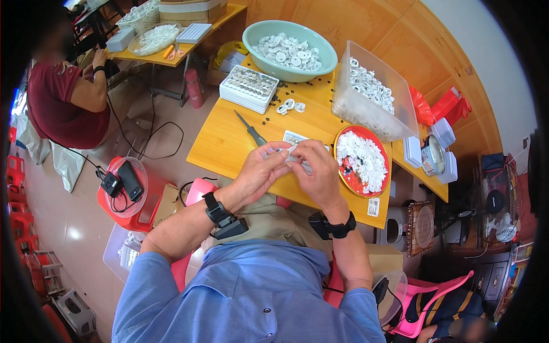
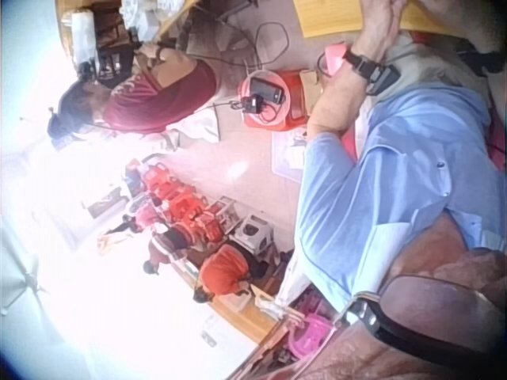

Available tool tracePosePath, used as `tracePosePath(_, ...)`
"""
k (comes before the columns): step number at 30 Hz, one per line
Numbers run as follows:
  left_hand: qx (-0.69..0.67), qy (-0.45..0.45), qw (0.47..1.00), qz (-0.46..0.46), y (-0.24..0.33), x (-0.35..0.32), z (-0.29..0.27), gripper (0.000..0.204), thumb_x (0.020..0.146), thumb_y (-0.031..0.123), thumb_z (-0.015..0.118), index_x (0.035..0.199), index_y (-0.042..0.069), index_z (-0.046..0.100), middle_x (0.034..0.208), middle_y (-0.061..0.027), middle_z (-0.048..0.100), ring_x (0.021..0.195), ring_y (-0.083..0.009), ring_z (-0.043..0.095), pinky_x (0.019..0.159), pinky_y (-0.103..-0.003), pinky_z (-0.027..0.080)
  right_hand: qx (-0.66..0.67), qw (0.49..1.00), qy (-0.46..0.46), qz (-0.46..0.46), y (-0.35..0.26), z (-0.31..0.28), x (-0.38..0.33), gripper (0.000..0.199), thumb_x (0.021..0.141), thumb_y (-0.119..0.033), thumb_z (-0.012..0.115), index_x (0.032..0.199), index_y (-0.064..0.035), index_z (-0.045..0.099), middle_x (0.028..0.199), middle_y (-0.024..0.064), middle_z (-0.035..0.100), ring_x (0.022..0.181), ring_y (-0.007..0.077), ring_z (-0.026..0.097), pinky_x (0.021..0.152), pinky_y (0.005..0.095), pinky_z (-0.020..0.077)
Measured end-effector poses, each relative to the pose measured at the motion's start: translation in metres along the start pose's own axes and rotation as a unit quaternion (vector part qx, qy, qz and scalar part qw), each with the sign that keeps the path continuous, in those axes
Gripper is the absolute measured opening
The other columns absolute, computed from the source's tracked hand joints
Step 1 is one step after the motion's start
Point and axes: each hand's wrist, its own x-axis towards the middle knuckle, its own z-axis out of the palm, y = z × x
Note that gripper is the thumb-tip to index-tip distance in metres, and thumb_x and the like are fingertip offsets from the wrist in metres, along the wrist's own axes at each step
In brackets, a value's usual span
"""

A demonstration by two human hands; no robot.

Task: Assembling small white plastic components by pressing them into a tray.

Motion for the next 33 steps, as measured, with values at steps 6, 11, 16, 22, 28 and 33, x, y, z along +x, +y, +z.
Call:
tracePosePath(6,0.009,0.010,1.000,-0.001,-0.002,0.001,-0.003,0.025,0.098,0.009,0.058,0.121,-0.001,0.053,0.109,-0.0087,0.061,0.098,-0.0152,0.064,0.090,-0.027,0.056,-0.025,0.998,0.028,-0.041,0.002,0.004,-0.002,0.022,0.071,0.002,0.075,0.089,-0.0027,0.064,0.093,0.0101,0.063,0.078,0.0268,0.065,0.065,0.0346,0.0524)
tracePosePath(11,0.017,0.006,1.000,-0.009,-0.002,0.006,-0.009,0.028,0.098,0.008,0.056,0.124,-0.001,0.051,0.113,-0.0107,0.061,0.105,-0.0182,0.063,0.092,-0.030,0.055,-0.031,0.998,0.033,-0.047,0.002,0.001,0.002,0.020,0.072,0.001,0.075,0.088,-0.0029,0.063,0.092,0.0100,0.063,0.076,0.0262,0.064,0.066,0.0344,0.0523)
tracePosePath(16,0.011,-0.013,1.000,0.012,0.003,0.006,0.000,0.032,0.098,0.007,0.055,0.128,-0.001,0.047,0.120,-0.0144,0.060,0.111,-0.0238,0.063,0.096,-0.036,0.054,0.092,0.988,-0.022,0.118,-0.005,-0.016,0.012,0.016,0.080,-0.005,0.071,0.094,-0.0016,0.066,0.090,0.0100,0.064,0.076,0.0227,0.065,0.065,0.0318,0.0516)
tracePosePath(22,-0.007,-0.041,0.999,-0.003,0.000,-0.003,0.003,0.037,0.097,0.006,0.055,0.130,-0.003,0.044,0.124,-0.0204,0.057,0.109,-0.0291,0.063,0.098,-0.038,0.053,0.138,0.959,-0.125,0.215,0.005,-0.029,0.011,0.012,0.083,-0.008,0.070,0.090,0.0005,0.068,0.086,0.0103,0.064,0.075,0.0195,0.064,0.068,0.0300,0.0501)
tracePosePath(28,0.021,0.048,0.999,-0.012,0.001,-0.006,0.003,0.032,0.100,0.013,0.054,0.128,0.001,0.046,0.119,-0.0189,0.060,0.101,-0.0251,0.067,0.089,-0.033,0.056,0.141,0.926,-0.235,0.260,0.018,-0.048,0.038,0.015,0.083,-0.013,0.069,0.089,-0.0004,0.067,0.073,0.0064,0.066,0.066,0.0139,0.062,0.062,0.0276,0.0489)
tracePosePath(33,0.016,0.090,0.995,0.039,0.001,0.003,-0.005,0.027,0.099,0.013,0.054,0.123,0.002,0.046,0.111,-0.0174,0.063,0.091,-0.0229,0.068,0.082,-0.029,0.056,0.171,0.948,-0.061,0.260,0.051,-0.055,0.094,0.009,0.085,-0.008,0.063,0.089,-0.0014,0.067,0.070,0.0047,0.065,0.060,0.0120,0.062,0.058,0.0275,0.0487)
